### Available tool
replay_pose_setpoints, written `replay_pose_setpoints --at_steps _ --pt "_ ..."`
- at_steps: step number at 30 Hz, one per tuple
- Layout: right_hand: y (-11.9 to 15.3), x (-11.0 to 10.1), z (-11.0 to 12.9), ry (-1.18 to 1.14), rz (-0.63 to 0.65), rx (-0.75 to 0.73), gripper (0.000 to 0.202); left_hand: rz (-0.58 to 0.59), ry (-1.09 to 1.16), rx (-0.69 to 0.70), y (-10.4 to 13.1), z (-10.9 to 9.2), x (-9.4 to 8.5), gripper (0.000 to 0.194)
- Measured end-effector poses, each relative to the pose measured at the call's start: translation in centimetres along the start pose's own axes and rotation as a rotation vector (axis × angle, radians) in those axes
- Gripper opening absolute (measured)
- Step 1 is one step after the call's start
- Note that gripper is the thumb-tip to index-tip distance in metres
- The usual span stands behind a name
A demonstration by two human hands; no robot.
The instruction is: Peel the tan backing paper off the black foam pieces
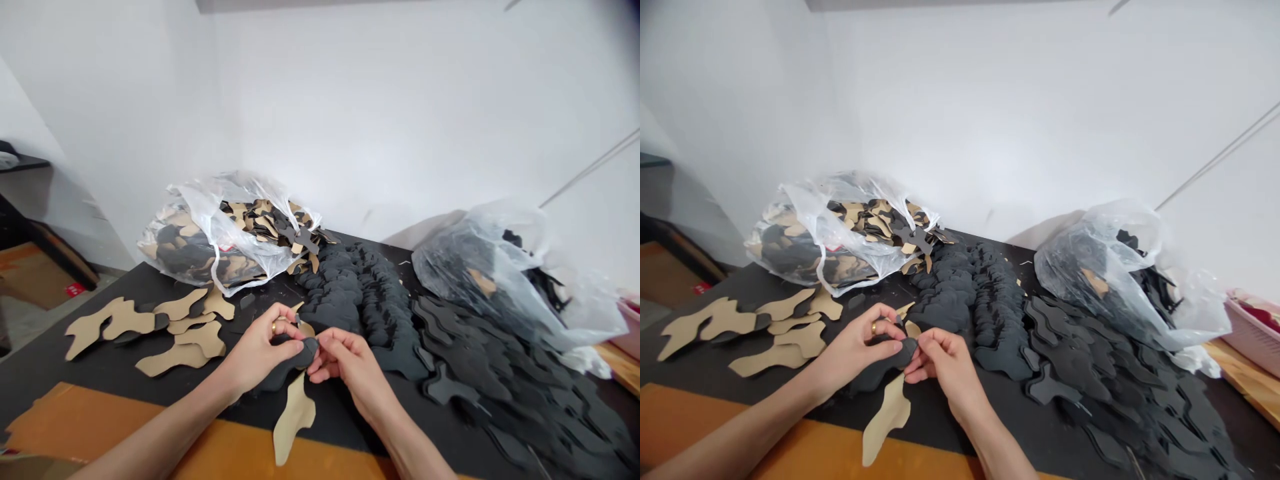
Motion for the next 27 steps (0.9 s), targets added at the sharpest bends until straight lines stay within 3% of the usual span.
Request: replay_pose_setpoints --at_steps 8,27 --pt "-0.2 -0.5 0.3 -0.057 0.014 0.005 0.046 -0.012 0.011 0.006 -0.1 0.0 0.1 0.034" --pt "-0.5 -0.9 -0.9 0.146 0.072 0.017 0.048 0.016 -0.026 0.038 -0.4 0.9 0.0 0.031"
Point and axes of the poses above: each hand's wrist, its own y-axis away from the middle knuckle, its own x-axis out of the palm, z = x × y, the point moved 3 cm from there along -y, towards the middle knuckle, and after that the axes turned 4 degrees about -y, right-handed, at the moved point
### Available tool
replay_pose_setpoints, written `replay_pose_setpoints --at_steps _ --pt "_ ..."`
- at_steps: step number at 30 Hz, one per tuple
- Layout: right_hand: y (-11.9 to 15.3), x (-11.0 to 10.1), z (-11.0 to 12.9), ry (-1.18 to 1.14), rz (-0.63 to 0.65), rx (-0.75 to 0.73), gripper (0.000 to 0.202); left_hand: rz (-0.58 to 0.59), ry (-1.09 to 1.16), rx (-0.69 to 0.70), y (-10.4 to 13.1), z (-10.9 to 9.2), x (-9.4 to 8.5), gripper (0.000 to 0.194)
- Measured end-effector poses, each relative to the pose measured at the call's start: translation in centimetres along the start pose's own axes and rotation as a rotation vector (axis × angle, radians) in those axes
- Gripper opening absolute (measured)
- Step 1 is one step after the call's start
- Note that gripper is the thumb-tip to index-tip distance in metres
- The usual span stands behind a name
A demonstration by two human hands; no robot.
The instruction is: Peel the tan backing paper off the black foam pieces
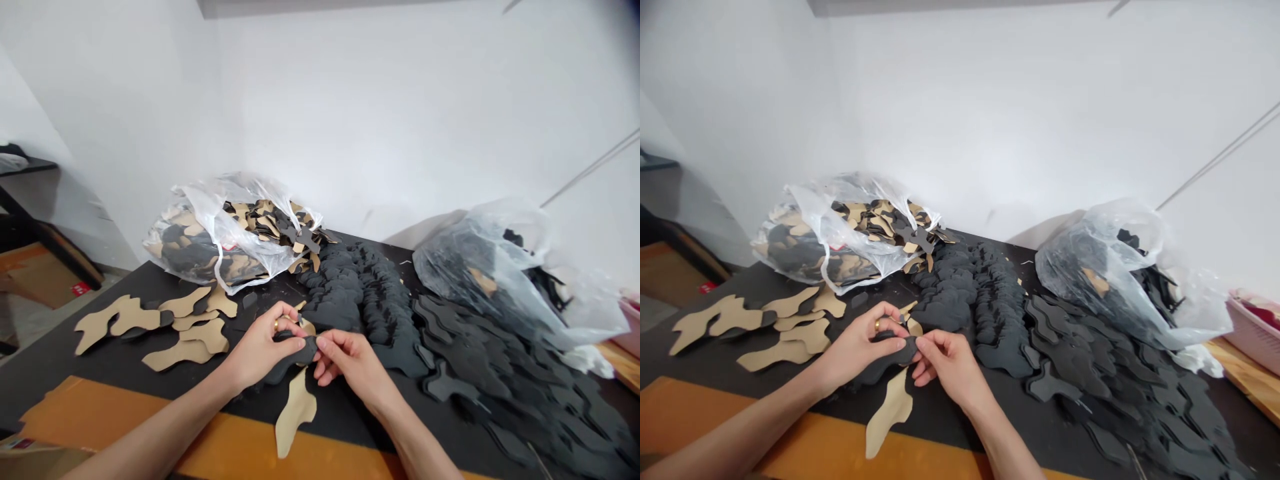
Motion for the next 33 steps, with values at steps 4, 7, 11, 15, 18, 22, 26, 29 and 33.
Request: replay_pose_setpoints --at_steps 4,7,11,15,18,22,26,29,33 --pt "0.2 0.0 0.1 -0.005 0.062 0.028 0.047 -0.004 -0.004 0.021 0.1 -0.2 0.0 0.029" --pt "0.3 0.2 0.0 -0.012 0.056 0.022 0.046 0.01 -0.003 0.034 0.2 -0.4 0.0 0.026" --pt "0.3 0.5 -0.2 -0.007 0.052 0.023 0.045 0.032 0.007 0.037 0.3 -0.5 0.0 0.028" --pt "0.5 0.5 0.3 0.005 0.065 0.024 0.044 0.041 0.01 0.035 0.2 -0.4 -0.1 0.03" --pt "0.7 0.5 0.6 0.018 0.096 0.029 0.042 0.033 0.008 0.046 0.3 -0.5 0.0 0.03" --pt "0.7 0.7 0.7 0.051 0.094 -0.005 0.044 0.038 0.011 0.078 0.6 -1.0 0.5 0.031" --pt "1.1 -0.3 2.0 0.065 -0.019 -0.106 0.04 0.004 -0.001 0.09 0.7 -1.6 0.2 0.023" --pt "2.8 -3.4 4.3 0.069 -0.183 -0.207 0.035 -0.044 0.004 0.084 0.7 -1.7 -0.6 0.029" --pt "6.8 -11.1 7.4 0.224 -0.685 -0.431 0.047 -0.062 0.026 0.089 0.7 -1.5 -1.4 0.028"
Point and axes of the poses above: each hand's wrist, its own y-axis away from the middle knuckle, its own x-axis out of the palm, z = x × y, the point moved 3 cm from there along -y, towards the middle knuckle, and after that the axes turned 4 degrees about -y, right-handed, at the moved point
